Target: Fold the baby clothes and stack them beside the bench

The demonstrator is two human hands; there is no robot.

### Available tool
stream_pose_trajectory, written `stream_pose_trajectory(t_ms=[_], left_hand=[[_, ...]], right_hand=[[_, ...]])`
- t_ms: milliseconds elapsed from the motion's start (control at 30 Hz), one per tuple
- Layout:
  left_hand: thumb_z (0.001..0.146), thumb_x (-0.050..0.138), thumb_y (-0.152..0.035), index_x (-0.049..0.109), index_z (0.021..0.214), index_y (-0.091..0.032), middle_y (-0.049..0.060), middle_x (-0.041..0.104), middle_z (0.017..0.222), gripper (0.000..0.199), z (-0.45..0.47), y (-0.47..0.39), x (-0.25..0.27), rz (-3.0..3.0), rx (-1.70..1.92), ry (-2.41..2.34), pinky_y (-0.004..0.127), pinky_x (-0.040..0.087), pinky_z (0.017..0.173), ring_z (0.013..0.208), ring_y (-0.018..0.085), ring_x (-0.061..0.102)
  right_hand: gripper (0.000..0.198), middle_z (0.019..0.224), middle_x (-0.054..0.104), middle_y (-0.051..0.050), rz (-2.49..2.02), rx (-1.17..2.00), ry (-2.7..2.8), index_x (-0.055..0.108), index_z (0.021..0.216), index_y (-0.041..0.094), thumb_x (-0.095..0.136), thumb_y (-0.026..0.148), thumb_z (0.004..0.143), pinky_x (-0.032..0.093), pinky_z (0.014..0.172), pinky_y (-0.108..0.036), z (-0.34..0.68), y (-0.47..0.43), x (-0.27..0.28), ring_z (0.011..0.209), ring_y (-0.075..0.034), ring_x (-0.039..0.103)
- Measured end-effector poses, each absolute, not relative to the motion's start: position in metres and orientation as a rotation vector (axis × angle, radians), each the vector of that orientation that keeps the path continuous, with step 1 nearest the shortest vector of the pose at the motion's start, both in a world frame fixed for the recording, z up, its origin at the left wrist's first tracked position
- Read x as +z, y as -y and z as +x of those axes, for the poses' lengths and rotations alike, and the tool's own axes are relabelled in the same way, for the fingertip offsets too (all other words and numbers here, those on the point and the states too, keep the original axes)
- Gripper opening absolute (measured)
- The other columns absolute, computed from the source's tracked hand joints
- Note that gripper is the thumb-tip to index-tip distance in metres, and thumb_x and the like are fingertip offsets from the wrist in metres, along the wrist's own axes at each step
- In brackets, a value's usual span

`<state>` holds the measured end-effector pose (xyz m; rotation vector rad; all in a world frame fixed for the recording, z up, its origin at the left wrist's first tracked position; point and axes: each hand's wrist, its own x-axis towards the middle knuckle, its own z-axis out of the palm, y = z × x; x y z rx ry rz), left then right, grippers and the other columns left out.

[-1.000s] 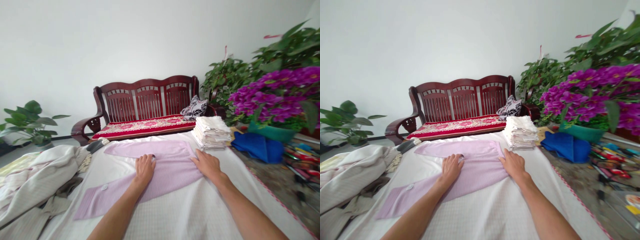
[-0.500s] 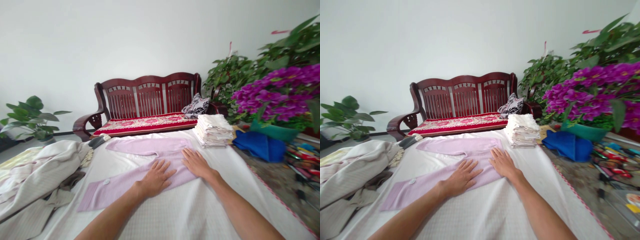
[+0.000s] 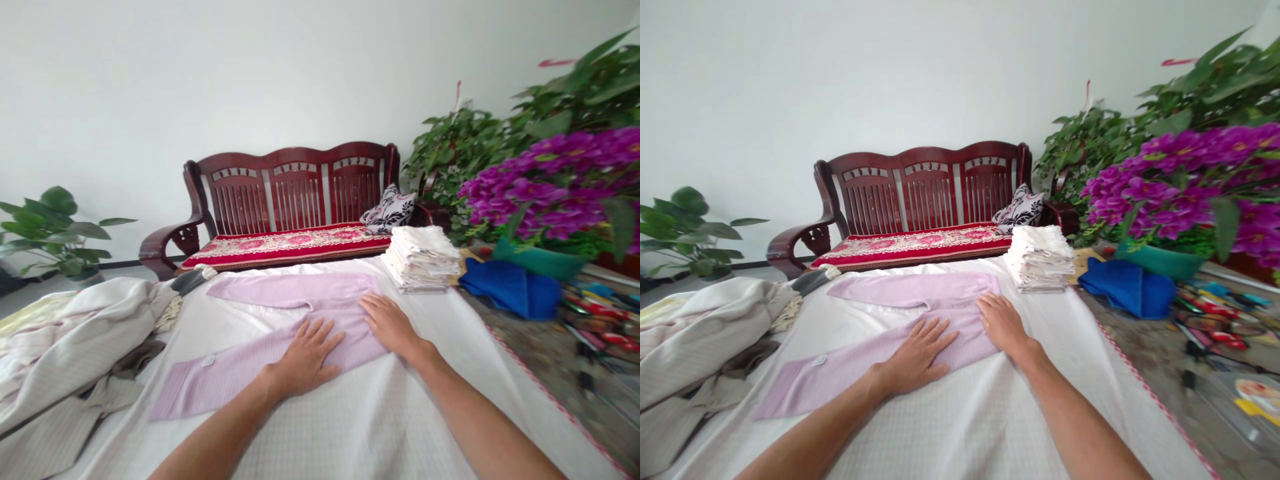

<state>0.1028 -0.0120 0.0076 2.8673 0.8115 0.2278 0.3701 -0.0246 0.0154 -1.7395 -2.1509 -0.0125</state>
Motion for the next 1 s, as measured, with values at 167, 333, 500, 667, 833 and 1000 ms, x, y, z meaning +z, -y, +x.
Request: stream_pose_trajectory(t_ms=[167, 333, 500, 667, 833, 1000], left_hand=[[0.091, 0.048, -0.069, 0.028, 0.158, -0.025, 0.013, 0.027, 0.164, 0.082, 0.104, 0.010, 0.006, 2.841, 0.185, -0.834, 0.058, 0.016, 0.122, 0.151, 0.035, 0.022], [0.091, 0.045, -0.071, 0.028, 0.158, -0.025, 0.011, 0.026, 0.164, 0.083, 0.102, 0.011, 0.004, 2.826, 0.244, -0.830, 0.056, 0.013, 0.123, 0.152, 0.034, 0.021], [0.095, 0.036, -0.069, 0.024, 0.159, -0.024, 0.011, 0.026, 0.165, 0.079, 0.102, 0.012, 0.002, 2.827, 0.240, -0.839, 0.053, 0.012, 0.124, 0.152, 0.032, 0.020], [0.097, 0.037, -0.064, 0.027, 0.158, -0.030, 0.009, 0.028, 0.164, 0.071, 0.102, 0.011, 0.000, 2.863, 0.288, -0.836, 0.053, 0.014, 0.123, 0.152, 0.031, 0.022], [0.096, 0.040, -0.065, 0.031, 0.156, -0.034, 0.012, 0.026, 0.165, 0.068, 0.103, 0.013, 0.002, 2.892, 0.277, -0.814, 0.059, 0.016, 0.121, 0.151, 0.034, 0.023], [0.097, 0.039, -0.064, 0.033, 0.155, -0.035, 0.013, 0.027, 0.164, 0.065, 0.103, 0.015, 0.005, 2.903, 0.274, -0.803, 0.061, 0.015, 0.120, 0.151, 0.036, 0.023]], right_hand=[[0.019, 0.092, 0.075, -0.003, -1.604, 0.448, 2.128, 0.076, 0.090, 0.022, 0.061, 0.022, 0.077, 0.048, 0.078, -0.028, 0.371, 0.031, 0.034, 0.087, -0.019, 0.066], [0.024, 0.090, 0.073, 0.001, -1.452, 0.687, 2.315, 0.075, 0.088, 0.023, 0.072, 0.024, 0.064, 0.042, 0.071, -0.024, 0.360, 0.039, 0.037, 0.083, -0.018, 0.063], [0.009, 0.072, 0.068, 0.003, -1.465, 0.913, 2.324, 0.071, 0.072, 0.019, 0.063, 0.020, 0.066, 0.037, 0.061, -0.021, 0.359, 0.042, 0.038, 0.068, -0.014, 0.058], [0.012, 0.066, 0.065, 0.004, -1.486, 1.196, 2.253, 0.071, 0.071, 0.017, 0.063, 0.021, 0.063, 0.034, 0.056, -0.020, 0.367, 0.042, 0.042, 0.063, -0.013, 0.054], [0.012, 0.063, 0.061, 0.004, -1.483, 1.164, 2.137, 0.068, 0.070, 0.017, 0.059, 0.025, 0.069, 0.034, 0.055, -0.021, 0.364, 0.034, 0.038, 0.060, -0.011, 0.049], [0.019, 0.076, 0.069, 0.001, -1.440, 1.059, 2.103, 0.073, 0.079, 0.017, 0.060, 0.022, 0.067, 0.039, 0.061, -0.022, 0.370, 0.031, 0.034, 0.070, -0.014, 0.056]])
